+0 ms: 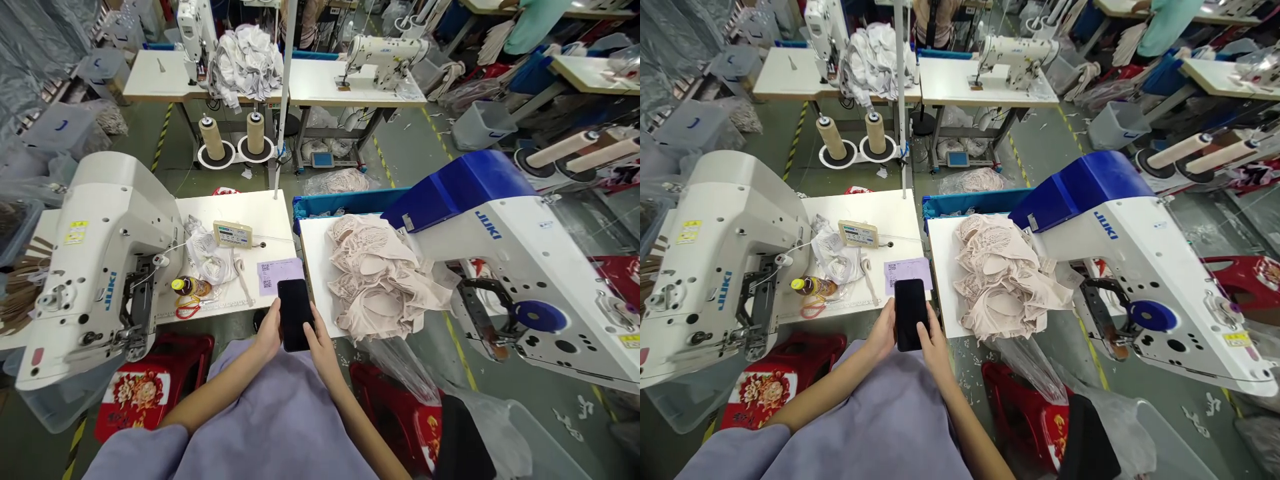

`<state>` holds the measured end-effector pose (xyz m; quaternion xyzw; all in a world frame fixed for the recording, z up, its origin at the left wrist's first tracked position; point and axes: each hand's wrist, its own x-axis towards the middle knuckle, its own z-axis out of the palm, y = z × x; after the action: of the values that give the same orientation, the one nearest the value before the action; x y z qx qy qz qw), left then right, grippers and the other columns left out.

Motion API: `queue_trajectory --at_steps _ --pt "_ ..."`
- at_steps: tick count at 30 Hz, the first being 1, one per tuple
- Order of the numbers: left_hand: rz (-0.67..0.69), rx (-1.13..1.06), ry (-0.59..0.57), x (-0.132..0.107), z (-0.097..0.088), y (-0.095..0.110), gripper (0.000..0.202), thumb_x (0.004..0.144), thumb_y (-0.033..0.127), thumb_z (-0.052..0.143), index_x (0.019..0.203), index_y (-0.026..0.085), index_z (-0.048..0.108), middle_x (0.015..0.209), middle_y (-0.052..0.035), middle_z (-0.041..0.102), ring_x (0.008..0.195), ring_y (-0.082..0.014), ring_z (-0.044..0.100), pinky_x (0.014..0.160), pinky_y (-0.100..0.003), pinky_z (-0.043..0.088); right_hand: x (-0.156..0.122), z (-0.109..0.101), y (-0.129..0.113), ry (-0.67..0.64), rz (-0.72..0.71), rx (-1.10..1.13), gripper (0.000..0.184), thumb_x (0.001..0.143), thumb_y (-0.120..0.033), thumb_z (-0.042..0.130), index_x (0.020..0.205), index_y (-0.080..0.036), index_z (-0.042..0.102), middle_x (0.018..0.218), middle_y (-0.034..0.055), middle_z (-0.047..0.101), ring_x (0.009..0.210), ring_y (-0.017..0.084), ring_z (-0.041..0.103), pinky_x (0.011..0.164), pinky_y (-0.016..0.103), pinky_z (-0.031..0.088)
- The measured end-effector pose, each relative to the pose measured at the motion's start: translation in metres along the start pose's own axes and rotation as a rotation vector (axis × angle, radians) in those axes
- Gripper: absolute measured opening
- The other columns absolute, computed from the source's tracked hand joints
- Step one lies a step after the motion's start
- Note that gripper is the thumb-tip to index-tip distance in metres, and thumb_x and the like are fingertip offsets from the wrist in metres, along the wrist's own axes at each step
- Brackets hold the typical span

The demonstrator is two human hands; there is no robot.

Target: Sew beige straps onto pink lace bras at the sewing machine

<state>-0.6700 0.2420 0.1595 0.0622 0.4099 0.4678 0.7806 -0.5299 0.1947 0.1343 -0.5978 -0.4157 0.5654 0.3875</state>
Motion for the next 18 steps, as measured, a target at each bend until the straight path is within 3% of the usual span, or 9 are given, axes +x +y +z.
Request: queue_trajectory --at_steps 9,18 --pt "0.038 0.046 -0.02 -0.009 0.001 0.014 0.051 0.099 0.056 0.051 0.131 0.02 0.069 0.134 -0.008 0.07 0.132 -0.029 0.059 0.118 -0.042 0.041 -0.004 0.009 -0.013 -0.031 -0.071 0.082 0.065 0.1 -0.054 0.053 0.157 -0.029 0.032 0.163 0.0075 0.036 0.15 0.025 0.036 0.124 0.049 0.033" --pt "0.12 0.063 0.006 -0.014 0.011 0.025 0.049 0.093 0.058 0.061 0.12 0.018 0.072 0.125 -0.0076 0.074 0.128 -0.0301 0.062 0.11 -0.039 0.046 -0.005 0.011 -0.026 -0.057 -0.104 0.054 0.071 0.097 -0.05 0.058 0.157 -0.025 0.028 0.157 0.0131 0.044 0.142 0.03 0.046 0.118 0.051 0.038"
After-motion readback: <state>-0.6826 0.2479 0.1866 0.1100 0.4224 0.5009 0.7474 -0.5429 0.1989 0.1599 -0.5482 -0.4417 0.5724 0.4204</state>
